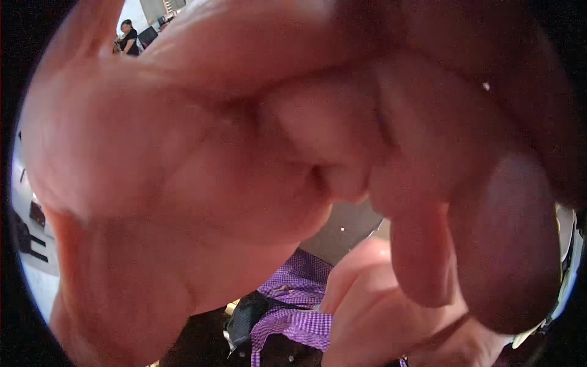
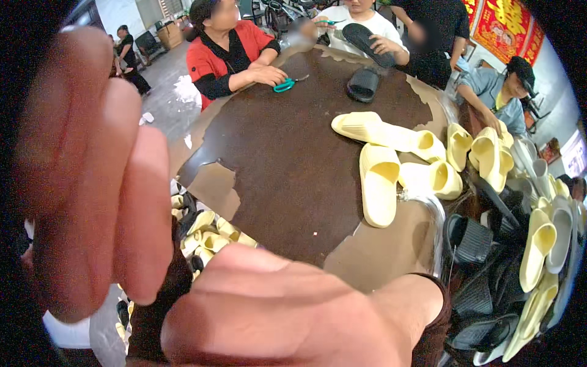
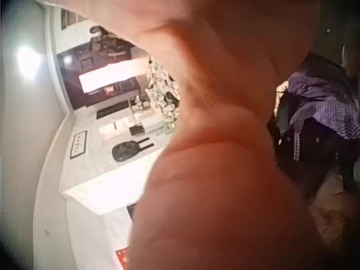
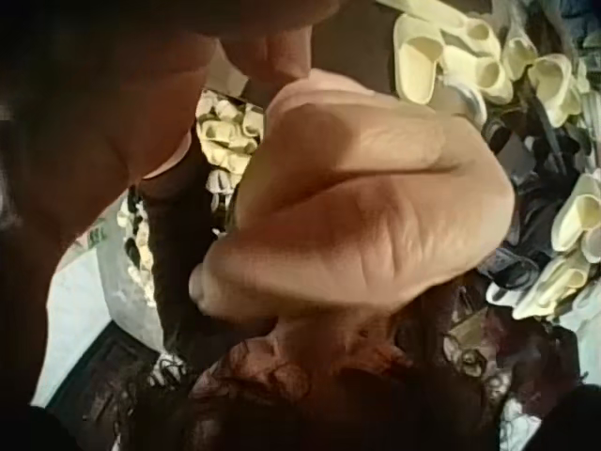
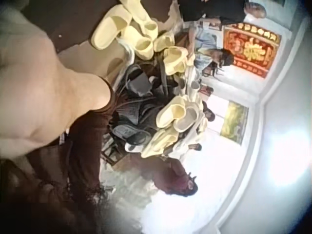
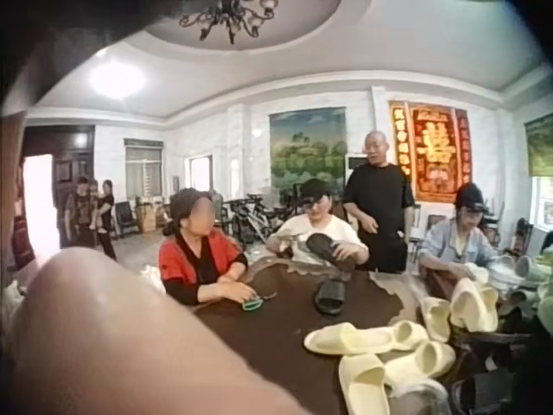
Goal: The person pairs slippers together by picking them from the table and floor pile, threading plastic fasteners through the slippers by hand, and setting them aside.
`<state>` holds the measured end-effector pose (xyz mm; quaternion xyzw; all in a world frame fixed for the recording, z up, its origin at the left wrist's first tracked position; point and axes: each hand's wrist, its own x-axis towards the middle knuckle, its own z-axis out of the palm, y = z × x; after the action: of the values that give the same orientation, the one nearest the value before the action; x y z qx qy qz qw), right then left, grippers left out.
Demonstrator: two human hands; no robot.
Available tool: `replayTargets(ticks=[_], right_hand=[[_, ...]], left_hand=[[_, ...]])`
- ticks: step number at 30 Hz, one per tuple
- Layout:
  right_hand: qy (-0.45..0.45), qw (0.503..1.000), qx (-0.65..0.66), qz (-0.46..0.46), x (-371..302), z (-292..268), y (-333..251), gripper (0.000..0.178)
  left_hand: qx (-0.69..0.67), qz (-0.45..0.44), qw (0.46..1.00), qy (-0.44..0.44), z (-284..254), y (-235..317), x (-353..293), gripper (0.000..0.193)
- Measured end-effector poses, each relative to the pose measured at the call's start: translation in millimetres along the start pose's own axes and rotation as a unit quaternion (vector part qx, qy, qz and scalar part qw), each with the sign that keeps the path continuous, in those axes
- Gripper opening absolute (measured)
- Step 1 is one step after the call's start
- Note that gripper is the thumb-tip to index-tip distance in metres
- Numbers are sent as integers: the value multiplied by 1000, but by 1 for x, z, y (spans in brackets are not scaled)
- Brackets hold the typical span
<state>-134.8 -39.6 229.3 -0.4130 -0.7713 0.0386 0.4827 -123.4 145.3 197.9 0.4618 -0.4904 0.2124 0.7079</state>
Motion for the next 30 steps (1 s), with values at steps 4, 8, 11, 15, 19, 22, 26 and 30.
replayTargets(ticks=[4,8,11,15,19,22,26,30], right_hand=[[84,996,16,5,-31,10,-1,25],[161,986,41,0,-71,24,-12,23],[204,977,55,-17,-100,29,-26,21],[255,963,74,-43,-138,34,-43,19],[308,944,103,-61,-174,35,-55,17],[363,920,135,-55,-155,50,-41,16],[405,898,170,-12,-188,27,-57,15],[409,904,98,71,-138,41,-16,16]], left_hand=[[-12,-33,999,13,-11,-9,-19,68],[-4,-66,997,29,-21,0,-43,67],[16,-75,996,34,-25,15,-55,66],[50,-82,995,39,-31,44,-71,66],[87,-96,990,52,-39,76,-90,65],[107,-128,983,74,-48,106,-111,65],[118,-144,973,133,-53,130,-152,64],[152,-93,952,247,-72,142,-211,53]])
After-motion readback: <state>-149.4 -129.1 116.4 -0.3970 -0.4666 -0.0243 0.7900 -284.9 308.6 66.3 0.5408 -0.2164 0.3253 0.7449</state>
